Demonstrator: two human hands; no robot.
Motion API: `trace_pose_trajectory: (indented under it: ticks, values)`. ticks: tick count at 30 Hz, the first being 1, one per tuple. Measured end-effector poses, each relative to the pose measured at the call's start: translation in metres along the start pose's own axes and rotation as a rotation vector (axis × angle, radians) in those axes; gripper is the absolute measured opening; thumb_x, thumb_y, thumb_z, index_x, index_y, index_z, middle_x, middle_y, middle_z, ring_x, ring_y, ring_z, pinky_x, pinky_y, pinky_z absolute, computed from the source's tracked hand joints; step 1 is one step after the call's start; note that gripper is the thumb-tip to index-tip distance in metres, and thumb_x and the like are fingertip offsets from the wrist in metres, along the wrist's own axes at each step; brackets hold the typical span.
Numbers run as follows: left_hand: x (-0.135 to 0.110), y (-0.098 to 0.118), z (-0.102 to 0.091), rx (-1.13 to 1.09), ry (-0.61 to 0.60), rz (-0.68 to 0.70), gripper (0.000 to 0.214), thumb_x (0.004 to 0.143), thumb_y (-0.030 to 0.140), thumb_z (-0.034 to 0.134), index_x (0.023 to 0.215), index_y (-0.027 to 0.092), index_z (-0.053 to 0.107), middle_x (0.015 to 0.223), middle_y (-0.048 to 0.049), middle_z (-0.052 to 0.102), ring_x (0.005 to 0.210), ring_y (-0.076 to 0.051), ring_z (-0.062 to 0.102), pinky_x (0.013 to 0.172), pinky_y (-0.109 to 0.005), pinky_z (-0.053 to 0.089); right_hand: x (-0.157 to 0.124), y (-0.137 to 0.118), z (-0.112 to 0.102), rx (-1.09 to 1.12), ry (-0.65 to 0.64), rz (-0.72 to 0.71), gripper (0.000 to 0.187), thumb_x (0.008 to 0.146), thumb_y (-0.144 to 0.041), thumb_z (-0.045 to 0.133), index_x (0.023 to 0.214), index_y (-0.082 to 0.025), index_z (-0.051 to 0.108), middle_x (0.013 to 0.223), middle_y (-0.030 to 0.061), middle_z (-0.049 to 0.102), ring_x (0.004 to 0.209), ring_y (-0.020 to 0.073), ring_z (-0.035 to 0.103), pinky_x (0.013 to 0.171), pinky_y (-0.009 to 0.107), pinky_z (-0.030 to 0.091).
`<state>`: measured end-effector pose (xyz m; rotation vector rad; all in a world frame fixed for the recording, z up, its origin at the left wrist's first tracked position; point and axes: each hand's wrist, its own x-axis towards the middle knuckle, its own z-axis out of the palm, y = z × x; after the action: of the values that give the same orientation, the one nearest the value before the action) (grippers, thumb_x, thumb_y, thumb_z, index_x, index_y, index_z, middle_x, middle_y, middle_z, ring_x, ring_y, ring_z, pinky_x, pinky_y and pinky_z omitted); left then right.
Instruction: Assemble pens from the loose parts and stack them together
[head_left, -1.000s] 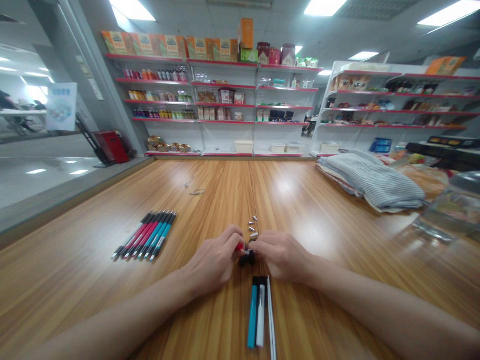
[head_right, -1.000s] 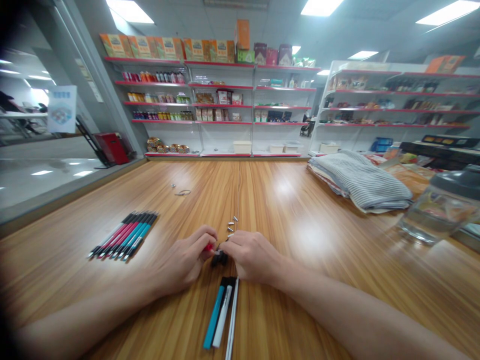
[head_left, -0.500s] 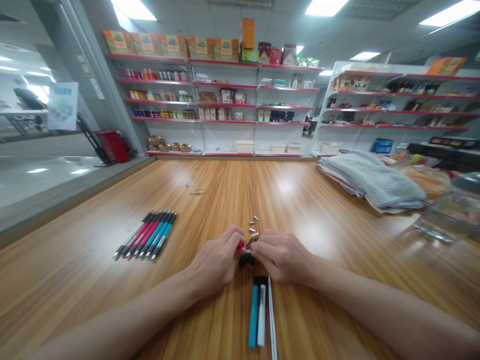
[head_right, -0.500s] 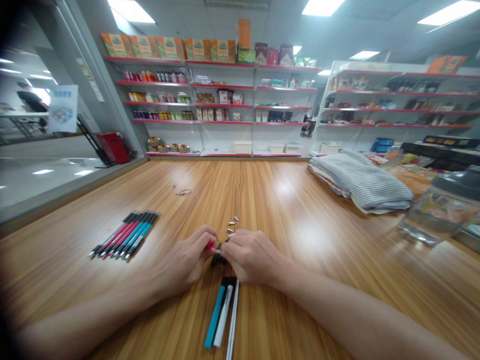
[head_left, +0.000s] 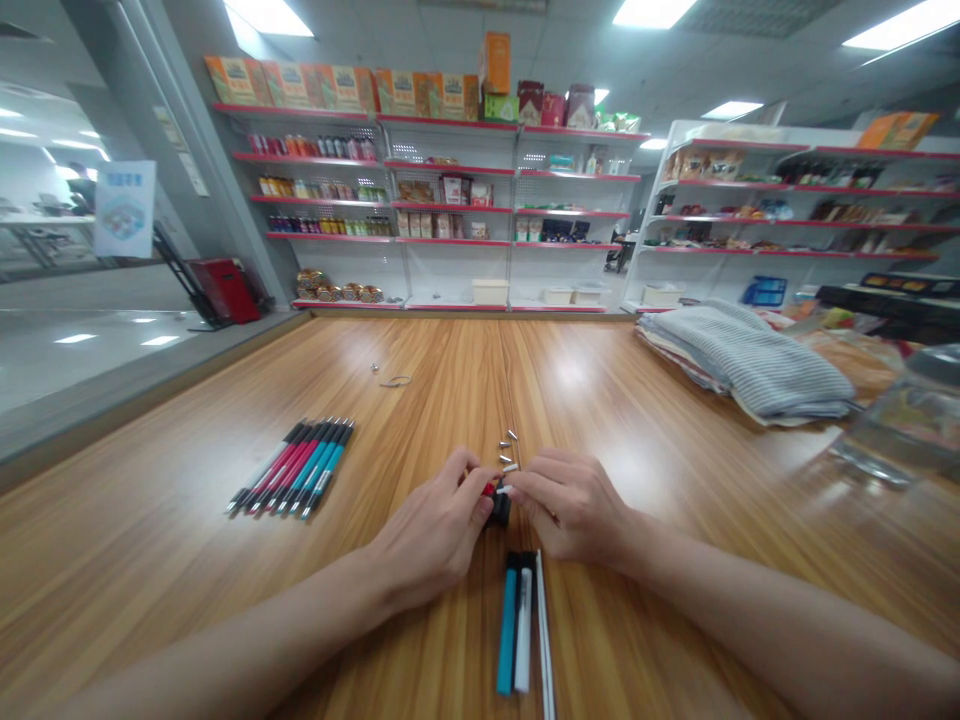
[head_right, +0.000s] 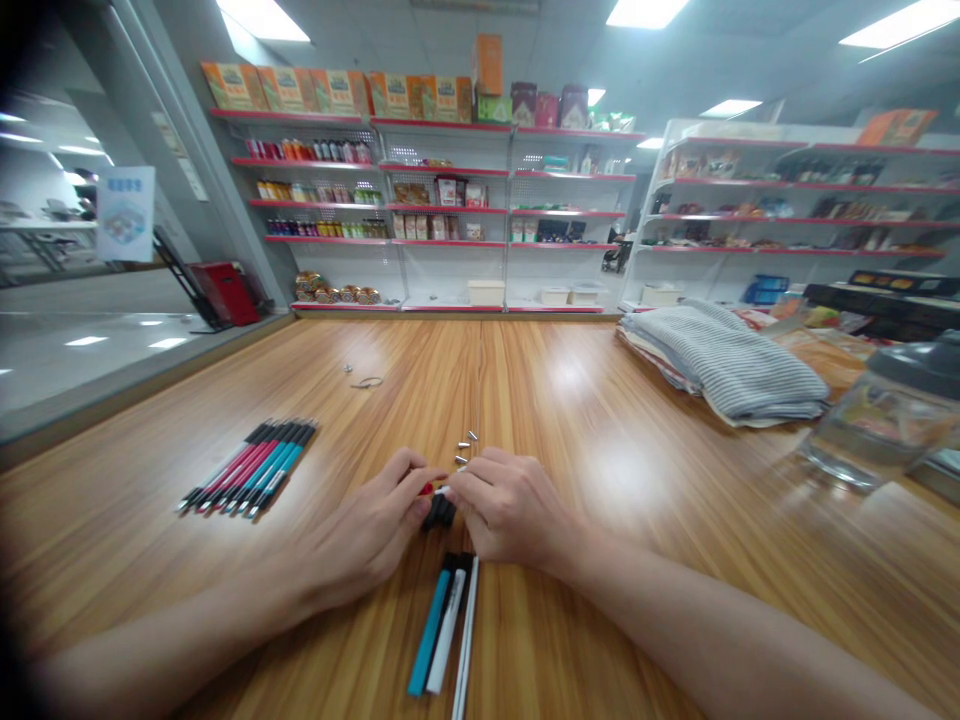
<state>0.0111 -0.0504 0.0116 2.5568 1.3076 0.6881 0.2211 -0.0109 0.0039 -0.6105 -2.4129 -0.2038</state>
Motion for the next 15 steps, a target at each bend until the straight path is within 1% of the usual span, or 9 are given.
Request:
trace_pose_trajectory:
  ticks: [2,4,7,10,12,15]
  values:
    - [0.0005,0.0002,0.0011,0.012,0.001,0.008,0.028,0.097,0.026,0.028,0.119,0.019,0.045,0.103,-0.0074,0.046,0.084,-0.016,0.052,0.077,-0.03,0.048,-0.0001,-0.0002,0.0001,-0.004,0.003,-0.003,0.013,0.09,-0.019,0.049,0.087,-0.015,0.062,0.074,0.0044,0.06,0.068,0.0155,0.048,0.063,0.029,0.036]
    - [0.0017,0.0,0.0032,0.034,-0.001,0.021,0.029,0.098,0.027,0.027,0.119,0.019,0.045,0.102,-0.0069,0.047,0.084,-0.016,0.052,0.077,-0.03,0.047,0.0006,-0.001,-0.0002,-0.01,0.0,-0.014,0.013,0.09,-0.018,0.049,0.087,-0.015,0.061,0.074,0.0045,0.059,0.068,0.0153,0.048,0.063,0.029,0.036]
    - [0.0035,-0.0004,0.0059,0.077,-0.036,0.041,0.026,0.098,0.027,0.026,0.106,0.018,0.049,0.097,-0.0054,0.048,0.078,-0.015,0.051,0.071,-0.028,0.047,0.0023,-0.0026,-0.0018,-0.033,-0.022,-0.025,0.015,0.09,-0.019,0.048,0.081,-0.016,0.06,0.072,0.0038,0.058,0.067,0.0152,0.047,0.063,0.029,0.035]
    - [0.0042,-0.0005,0.0067,0.161,-0.045,0.046,0.026,0.098,0.027,0.026,0.094,0.018,0.05,0.091,-0.0039,0.049,0.071,-0.014,0.05,0.065,-0.027,0.045,0.0038,-0.0041,-0.0039,-0.071,-0.05,-0.04,0.02,0.09,-0.02,0.047,0.072,-0.016,0.056,0.069,0.0031,0.056,0.066,0.0154,0.045,0.061,0.03,0.034]
    - [0.0041,-0.0003,0.0064,0.208,-0.049,0.064,0.025,0.098,0.026,0.026,0.092,0.018,0.049,0.087,-0.0032,0.05,0.069,-0.014,0.05,0.063,-0.026,0.044,0.0044,-0.0051,-0.0052,-0.088,-0.053,-0.056,0.022,0.09,-0.02,0.047,0.07,-0.017,0.056,0.069,0.0033,0.055,0.065,0.0155,0.044,0.06,0.03,0.034]
    - [0.0034,-0.0001,0.0055,0.225,-0.054,0.111,0.023,0.097,0.025,0.027,0.09,0.019,0.048,0.082,-0.0016,0.053,0.067,-0.014,0.051,0.06,-0.026,0.042,0.0044,-0.0063,-0.0064,-0.087,-0.041,-0.085,0.018,0.089,-0.019,0.048,0.074,-0.016,0.058,0.069,0.0042,0.055,0.065,0.0161,0.044,0.059,0.031,0.035]
